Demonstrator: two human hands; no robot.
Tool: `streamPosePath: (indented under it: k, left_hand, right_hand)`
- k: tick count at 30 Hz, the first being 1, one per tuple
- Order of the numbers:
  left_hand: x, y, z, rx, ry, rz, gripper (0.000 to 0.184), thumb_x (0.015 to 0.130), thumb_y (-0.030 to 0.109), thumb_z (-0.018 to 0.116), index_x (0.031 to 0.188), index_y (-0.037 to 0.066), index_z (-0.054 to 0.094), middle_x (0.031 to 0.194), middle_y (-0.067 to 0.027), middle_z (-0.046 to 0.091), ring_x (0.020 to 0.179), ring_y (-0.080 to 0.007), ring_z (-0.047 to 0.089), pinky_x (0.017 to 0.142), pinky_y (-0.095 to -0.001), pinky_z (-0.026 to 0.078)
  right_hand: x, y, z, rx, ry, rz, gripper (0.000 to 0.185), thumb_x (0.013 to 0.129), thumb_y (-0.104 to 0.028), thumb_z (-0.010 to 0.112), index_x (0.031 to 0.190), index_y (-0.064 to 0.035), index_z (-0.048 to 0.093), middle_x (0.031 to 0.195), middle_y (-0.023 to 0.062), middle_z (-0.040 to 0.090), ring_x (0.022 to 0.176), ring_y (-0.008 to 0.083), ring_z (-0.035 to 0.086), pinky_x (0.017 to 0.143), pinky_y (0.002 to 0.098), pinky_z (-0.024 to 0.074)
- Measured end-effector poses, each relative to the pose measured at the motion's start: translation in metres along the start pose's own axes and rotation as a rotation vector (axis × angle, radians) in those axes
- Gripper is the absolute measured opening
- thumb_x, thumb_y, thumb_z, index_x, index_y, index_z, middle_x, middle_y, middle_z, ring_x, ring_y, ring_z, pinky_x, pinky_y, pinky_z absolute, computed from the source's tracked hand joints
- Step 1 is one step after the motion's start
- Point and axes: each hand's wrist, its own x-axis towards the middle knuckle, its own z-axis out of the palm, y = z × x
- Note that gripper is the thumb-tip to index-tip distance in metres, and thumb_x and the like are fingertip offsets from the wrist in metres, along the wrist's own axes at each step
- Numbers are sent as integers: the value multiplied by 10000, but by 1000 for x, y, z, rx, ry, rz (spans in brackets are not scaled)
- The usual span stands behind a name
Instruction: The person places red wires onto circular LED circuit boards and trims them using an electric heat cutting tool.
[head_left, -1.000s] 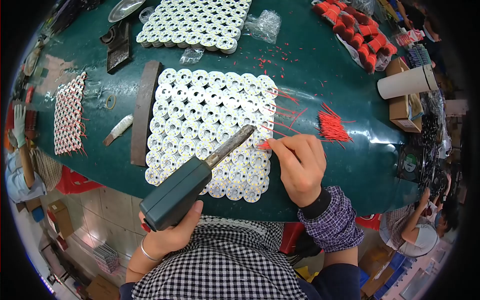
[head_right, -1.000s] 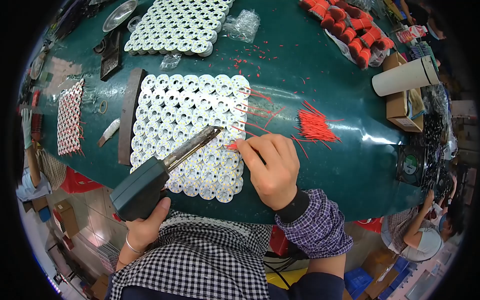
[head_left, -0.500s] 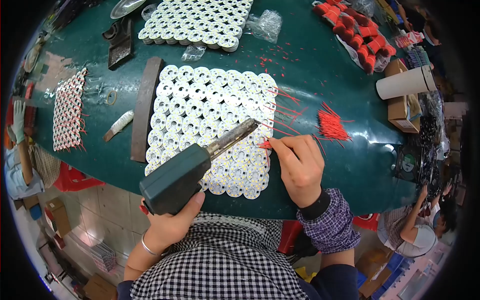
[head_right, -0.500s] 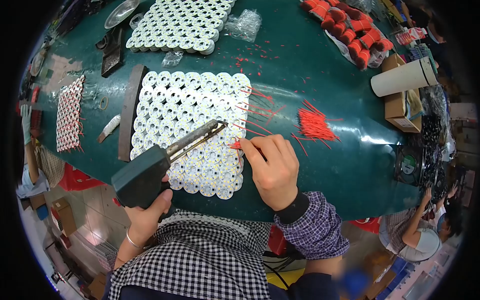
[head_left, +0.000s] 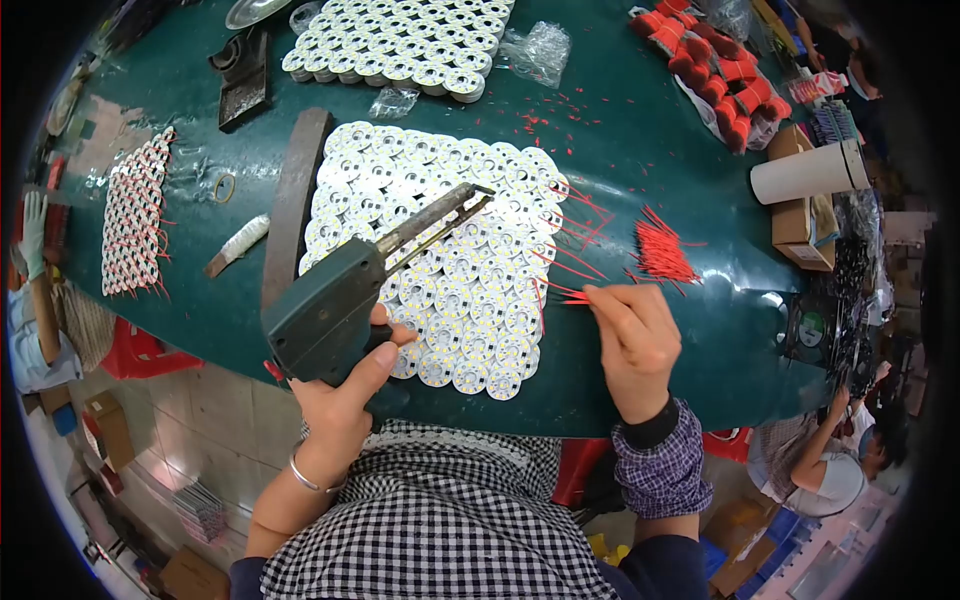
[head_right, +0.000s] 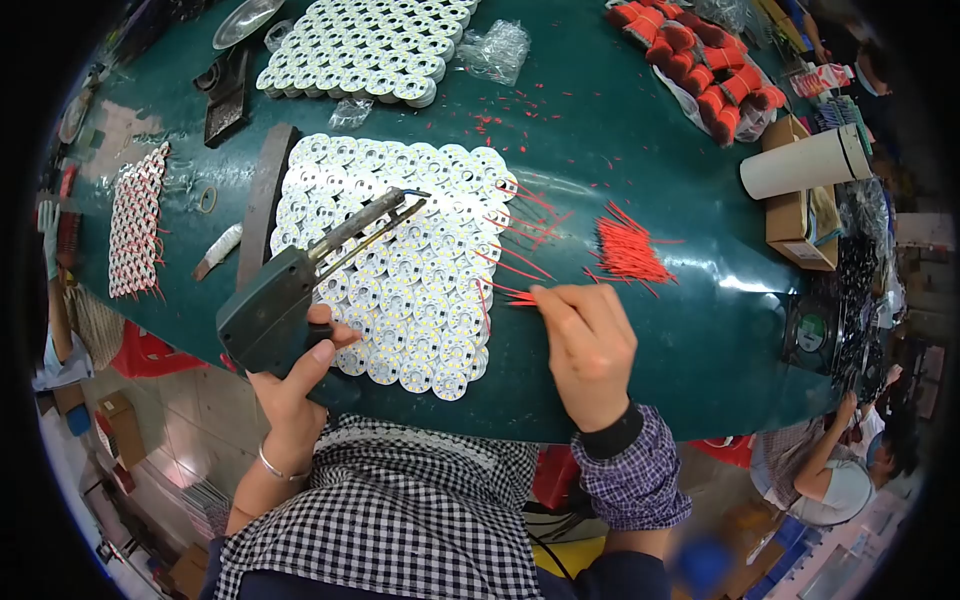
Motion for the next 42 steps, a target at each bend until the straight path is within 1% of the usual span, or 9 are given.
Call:
streamPosePath:
  k: [3, 5, 11, 19, 27, 36, 39, 41, 42]
  left_hand:
    - [0, -2, -2, 28, -37, 24, 411, 853, -63, 690, 1247, -49, 570, 1121, -123, 655, 981, -270, 717, 888, -433, 585]
    - [-1, -2, -2, 41, -15, 8, 495, 840, -60, 674, 1310, -46, 518, 1132, -167, 651, 953, -277, 705, 904, -515, 594]
    - [-5, -3, 2, 39, -16, 39, 507, 839, -61, 677, 1318, -37, 514, 1123, -153, 660, 954, -271, 707, 889, -512, 591]
    - [-7, -3, 0, 55, -7, 19, 489, 837, -61, 679, 1301, -41, 527, 1128, -154, 663, 945, -265, 710, 887, -507, 591]
    - [-7, -6, -2, 41, -28, 43, 472, 840, -78, 667, 1291, -42, 534, 1139, -157, 660, 950, -264, 710, 893, -505, 592]
    - [-19, 14, -16, 123, -119, -64, 481, 834, -79, 691, 1292, -40, 550, 1136, -153, 662, 907, -246, 704, 781, -420, 604]
    - [-28, 21, -23, 407, -137, -111, 461, 835, -52, 723, 1274, -30, 584, 1142, -132, 670, 927, -218, 690, 804, -370, 582]
    - [-30, 21, -24, 620, -213, 147, 278, 822, 58, 791, 1082, -9, 721, 954, -109, 733, 782, -186, 695, 683, -291, 550]
    - [-30, 19, -25, 654, -223, 168, 265, 796, 67, 792, 1039, -19, 729, 899, -125, 728, 754, -201, 690, 649, -287, 540]
  right_hand:
    - [-9, 1, -17, -51, 28, 62, 258, 751, 108, 748, 979, -10, 728, 854, 90, 656, 760, 254, 621, 639, 345, 502]
    - [-9, -5, -26, -86, 154, 174, 266, 755, 114, 748, 984, -21, 730, 855, 88, 660, 755, 250, 621, 634, 337, 498]
    - [7, -45, 2, 94, 124, 53, 311, 713, 108, 782, 993, -16, 727, 853, 92, 661, 750, 254, 628, 630, 343, 509]
    - [-1, -50, 28, 145, 36, 194, 235, 773, 81, 731, 997, 10, 723, 884, 101, 657, 774, 258, 630, 651, 354, 519]
    - [2, -49, 30, 100, 33, 193, 225, 776, 86, 720, 986, 6, 725, 880, 100, 653, 776, 259, 627, 648, 360, 512]
    - [7, -43, 16, -17, 2, 13, 277, 705, 91, 727, 969, 8, 725, 870, 87, 640, 767, 248, 620, 642, 362, 506]
    - [7, -38, 21, 16, -5, -8, 291, 697, 89, 730, 975, 2, 729, 869, 88, 639, 774, 245, 624, 633, 355, 508]
    - [7, -36, 23, 40, -9, -5, 293, 698, 90, 730, 977, -1, 730, 870, 89, 639, 778, 245, 626, 630, 351, 511]
    - [7, -36, 24, 51, -5, 7, 298, 698, 92, 730, 980, -2, 729, 872, 91, 639, 782, 246, 627, 630, 349, 514]
